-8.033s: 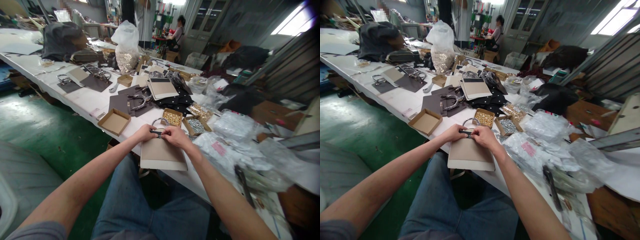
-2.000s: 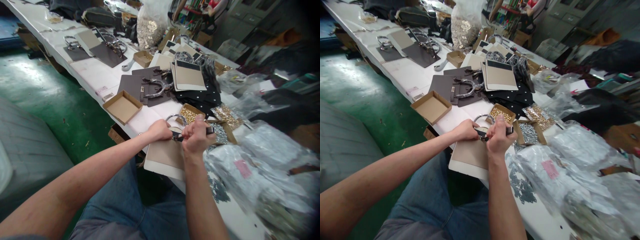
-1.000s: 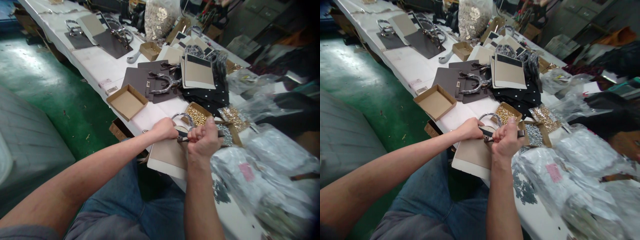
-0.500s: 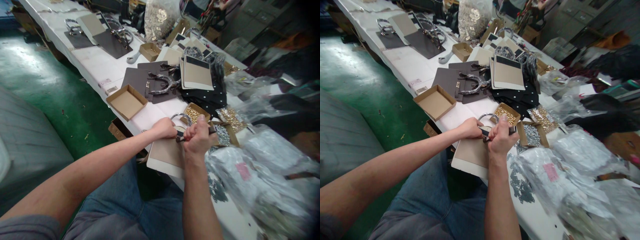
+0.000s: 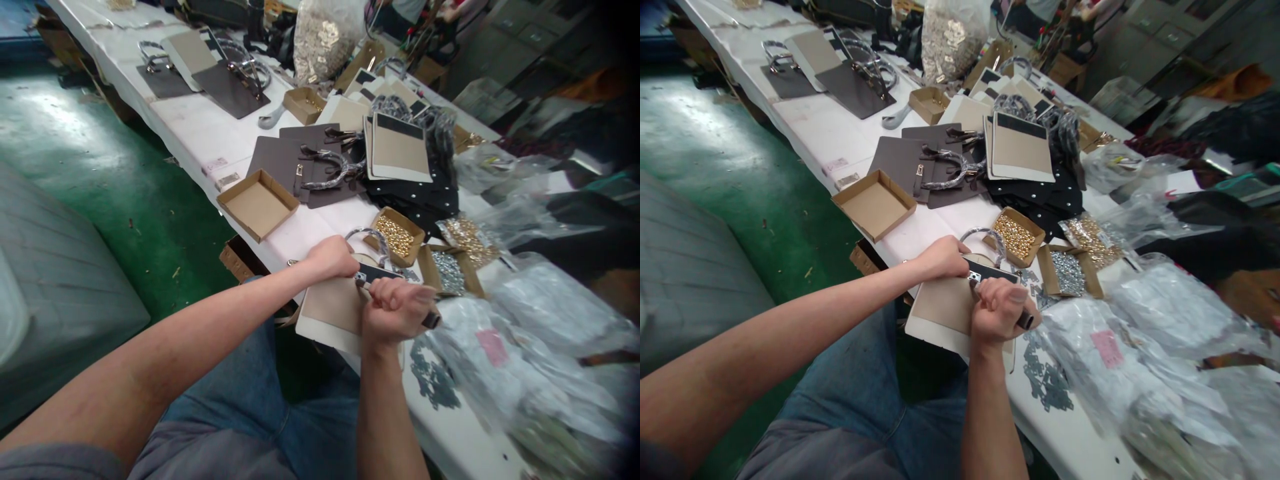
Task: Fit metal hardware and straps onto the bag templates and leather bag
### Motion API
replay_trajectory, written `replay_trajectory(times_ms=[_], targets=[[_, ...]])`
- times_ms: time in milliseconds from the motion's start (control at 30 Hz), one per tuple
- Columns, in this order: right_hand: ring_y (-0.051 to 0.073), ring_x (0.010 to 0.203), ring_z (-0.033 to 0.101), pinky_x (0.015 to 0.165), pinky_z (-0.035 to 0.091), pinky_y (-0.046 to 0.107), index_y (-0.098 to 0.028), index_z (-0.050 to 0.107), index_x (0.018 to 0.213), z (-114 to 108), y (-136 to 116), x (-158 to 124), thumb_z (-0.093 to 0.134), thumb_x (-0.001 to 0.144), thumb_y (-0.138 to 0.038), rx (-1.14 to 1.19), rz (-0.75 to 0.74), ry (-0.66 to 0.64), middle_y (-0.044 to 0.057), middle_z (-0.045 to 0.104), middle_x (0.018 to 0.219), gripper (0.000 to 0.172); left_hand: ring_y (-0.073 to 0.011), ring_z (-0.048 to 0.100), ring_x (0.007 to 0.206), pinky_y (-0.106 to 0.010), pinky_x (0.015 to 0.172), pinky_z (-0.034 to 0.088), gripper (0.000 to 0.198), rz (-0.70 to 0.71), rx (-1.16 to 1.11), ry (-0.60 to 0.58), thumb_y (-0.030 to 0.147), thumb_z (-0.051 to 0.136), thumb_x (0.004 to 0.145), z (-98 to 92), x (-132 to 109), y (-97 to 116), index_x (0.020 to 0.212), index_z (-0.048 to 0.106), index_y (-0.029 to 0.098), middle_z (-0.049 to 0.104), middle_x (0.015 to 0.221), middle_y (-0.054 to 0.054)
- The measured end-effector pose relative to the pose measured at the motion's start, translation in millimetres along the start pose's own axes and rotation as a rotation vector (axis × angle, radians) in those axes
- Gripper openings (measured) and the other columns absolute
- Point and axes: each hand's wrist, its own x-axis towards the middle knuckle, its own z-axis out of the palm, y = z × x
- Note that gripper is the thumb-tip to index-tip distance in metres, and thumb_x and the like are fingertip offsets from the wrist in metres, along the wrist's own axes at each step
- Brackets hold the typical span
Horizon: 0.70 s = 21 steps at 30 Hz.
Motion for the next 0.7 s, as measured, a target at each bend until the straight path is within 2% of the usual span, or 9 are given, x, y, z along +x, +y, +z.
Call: replay_trajectory(times_ms=[300, 500, 700], targets=[[0.013, 0.046, 0.040, 0.052, 0.041, 0.033, -0.024, 0.045, 0.055, -5.0, 13.0, -17.4, 0.075, 0.100, -0.056, -0.210, -0.150, -0.109, -0.003, 0.040, 0.053, 0.062, -0.0279, 0.076, 0.092, -0.030, 0.079, 0.057, 0.023, -0.051, -0.037, 0.012, 0.019, 0.085, 0.073, -7.0, -9.5, 3.7, 0.095, 0.089, 0.016, 0.085, 0.092, -0.013], [0.013, 0.048, 0.041, 0.053, 0.038, 0.033, -0.024, 0.044, 0.057, 6.7, 14.4, -18.4, 0.072, 0.102, -0.046, -0.206, -0.175, -0.064, -0.003, 0.041, 0.055, 0.058, -0.0310, 0.079, 0.100, -0.031, 0.082, 0.058, 0.030, -0.098, -0.068, 0.026, 0.019, 0.088, 0.074, -12.9, -18.7, 4.8, 0.103, 0.089, 0.015, 0.085, 0.094, -0.016], [0.012, 0.046, 0.040, 0.050, 0.041, 0.032, -0.024, 0.044, 0.058, 19.0, 11.2, -18.1, 0.071, 0.104, -0.048, -0.236, -0.168, -0.006, -0.004, 0.039, 0.053, 0.059, -0.0347, 0.081, 0.107, -0.034, 0.087, 0.061, 0.035, -0.110, -0.080, 0.018, 0.018, 0.091, 0.073, -14.4, -18.6, 3.0, 0.108, 0.088, 0.016, 0.086, 0.100, -0.019]])
